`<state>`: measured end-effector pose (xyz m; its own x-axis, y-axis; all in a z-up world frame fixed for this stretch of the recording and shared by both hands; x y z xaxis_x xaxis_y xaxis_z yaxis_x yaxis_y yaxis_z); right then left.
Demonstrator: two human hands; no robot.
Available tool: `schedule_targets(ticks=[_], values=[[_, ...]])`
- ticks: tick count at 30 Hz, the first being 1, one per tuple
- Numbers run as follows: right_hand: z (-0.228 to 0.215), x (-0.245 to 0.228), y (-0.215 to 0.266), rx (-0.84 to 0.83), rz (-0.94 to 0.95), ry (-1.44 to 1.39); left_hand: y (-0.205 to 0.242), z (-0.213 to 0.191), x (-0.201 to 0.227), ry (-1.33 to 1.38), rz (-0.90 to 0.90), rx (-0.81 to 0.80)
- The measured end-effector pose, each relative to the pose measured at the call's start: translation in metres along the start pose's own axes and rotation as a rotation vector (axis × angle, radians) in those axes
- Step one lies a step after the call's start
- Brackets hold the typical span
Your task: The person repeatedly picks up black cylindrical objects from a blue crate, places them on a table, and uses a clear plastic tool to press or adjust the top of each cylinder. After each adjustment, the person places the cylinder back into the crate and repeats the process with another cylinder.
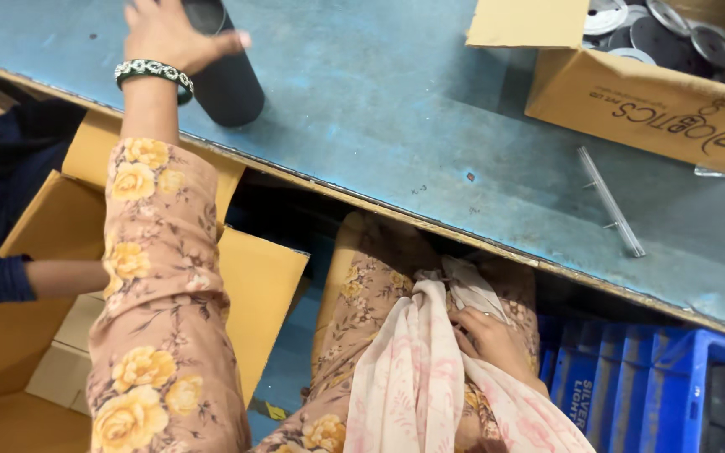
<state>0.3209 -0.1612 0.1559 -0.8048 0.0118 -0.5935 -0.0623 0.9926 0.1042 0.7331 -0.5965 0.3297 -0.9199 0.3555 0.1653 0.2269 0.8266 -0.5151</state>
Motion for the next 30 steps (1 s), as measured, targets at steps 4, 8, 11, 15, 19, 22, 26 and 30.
schedule_targets(ticks=[4, 8, 11, 15, 19, 22, 26, 30], values=[[0.011, 0.009, 0.008, -0.119, 0.148, 0.069, 0.008, 0.018, -0.006, -0.048, -0.080, -0.061], [0.018, 0.015, 0.010, -0.222, 0.208, 0.056, 0.041, -0.008, 0.005, 0.192, -0.027, 0.179], [0.010, 0.009, 0.005, -0.154, 0.139, 0.050, 0.075, -0.009, 0.027, 1.188, -0.135, 0.278], [-0.025, -0.004, -0.001, 0.058, -0.002, -0.208, 0.106, 0.025, 0.113, 2.024, -0.210, 0.208], [-0.054, -0.017, 0.004, 0.240, -0.028, -0.142, 0.115, 0.049, 0.228, 2.457, 0.073, -0.124], [-0.069, -0.020, 0.021, 0.358, -0.087, -0.205, 0.122, 0.062, 0.301, 2.630, -0.013, -0.314], [-0.090, -0.009, 0.048, 0.486, -0.050, -0.296, 0.133, 0.056, 0.359, 2.576, -0.238, -0.447], [-0.108, 0.028, 0.063, 0.537, 0.065, -1.136, 0.146, 0.037, 0.399, 2.294, -0.082, -0.637]])
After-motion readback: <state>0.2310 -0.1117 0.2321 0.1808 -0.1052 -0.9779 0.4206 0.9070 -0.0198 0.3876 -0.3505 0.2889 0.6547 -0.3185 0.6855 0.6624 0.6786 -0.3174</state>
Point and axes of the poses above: each hand's wrist, its own y-axis away from the middle knuckle, its own z-axis out of the palm, x = y × z, the point moved 4 cm from there along -y, towards the middle knuckle, and after that the axes turned 5 degrees about z, right-handed, at the moved point
